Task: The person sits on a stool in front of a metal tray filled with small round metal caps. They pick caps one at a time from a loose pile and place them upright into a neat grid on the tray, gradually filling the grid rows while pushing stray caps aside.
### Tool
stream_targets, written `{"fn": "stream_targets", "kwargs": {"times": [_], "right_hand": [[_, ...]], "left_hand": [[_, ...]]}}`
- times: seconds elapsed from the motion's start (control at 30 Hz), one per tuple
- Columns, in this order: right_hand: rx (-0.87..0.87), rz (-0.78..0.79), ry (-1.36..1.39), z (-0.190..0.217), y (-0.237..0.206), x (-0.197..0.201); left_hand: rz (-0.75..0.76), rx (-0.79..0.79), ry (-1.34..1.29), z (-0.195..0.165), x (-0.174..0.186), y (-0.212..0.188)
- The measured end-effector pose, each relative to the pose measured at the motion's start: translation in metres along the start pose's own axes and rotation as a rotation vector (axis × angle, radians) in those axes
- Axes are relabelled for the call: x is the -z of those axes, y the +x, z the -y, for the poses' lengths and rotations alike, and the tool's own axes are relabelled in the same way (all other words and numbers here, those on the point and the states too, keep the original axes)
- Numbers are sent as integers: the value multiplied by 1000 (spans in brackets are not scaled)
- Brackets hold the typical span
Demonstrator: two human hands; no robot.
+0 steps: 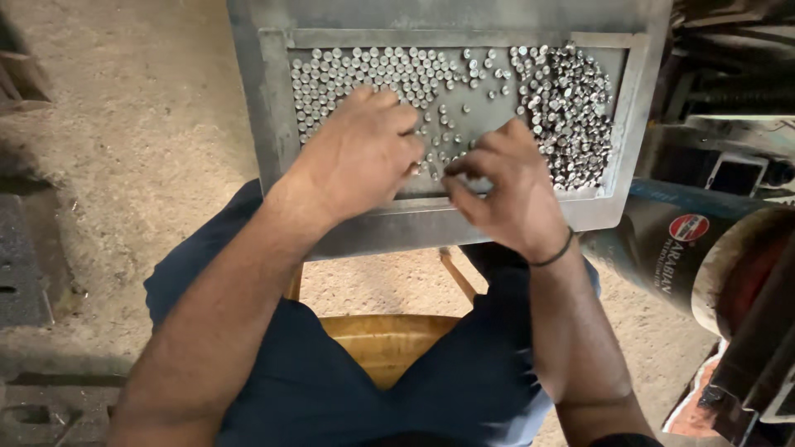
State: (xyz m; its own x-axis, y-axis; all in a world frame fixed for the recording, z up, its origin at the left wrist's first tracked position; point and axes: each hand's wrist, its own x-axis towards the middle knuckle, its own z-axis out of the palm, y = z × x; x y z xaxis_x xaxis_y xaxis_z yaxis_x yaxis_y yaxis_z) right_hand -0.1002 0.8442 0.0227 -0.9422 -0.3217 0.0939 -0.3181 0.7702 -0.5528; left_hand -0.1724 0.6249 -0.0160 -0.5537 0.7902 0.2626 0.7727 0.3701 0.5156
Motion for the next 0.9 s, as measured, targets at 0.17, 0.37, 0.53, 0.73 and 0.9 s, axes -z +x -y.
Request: {"fn": "stream_targets", "kwargs": {"times": [0.17,0.37,0.53,0.73,0.9], "right_hand": [[28,-3,-107,17,0,-13],[-67,-139,-86,1,-3,3],[-322,-156,-91,13,-7,6],[-233,-98,15,48,-7,-18],[-290,-96,218,51,-2,-10]], "left_hand": [[42,-12,15,-11,6,-3],[42,45,77,-14,10,-7],[42,104,166,-13,20,-7],[-35,122,87,-9,27,-14],[-37,92,30,-4,34,-18]]}}
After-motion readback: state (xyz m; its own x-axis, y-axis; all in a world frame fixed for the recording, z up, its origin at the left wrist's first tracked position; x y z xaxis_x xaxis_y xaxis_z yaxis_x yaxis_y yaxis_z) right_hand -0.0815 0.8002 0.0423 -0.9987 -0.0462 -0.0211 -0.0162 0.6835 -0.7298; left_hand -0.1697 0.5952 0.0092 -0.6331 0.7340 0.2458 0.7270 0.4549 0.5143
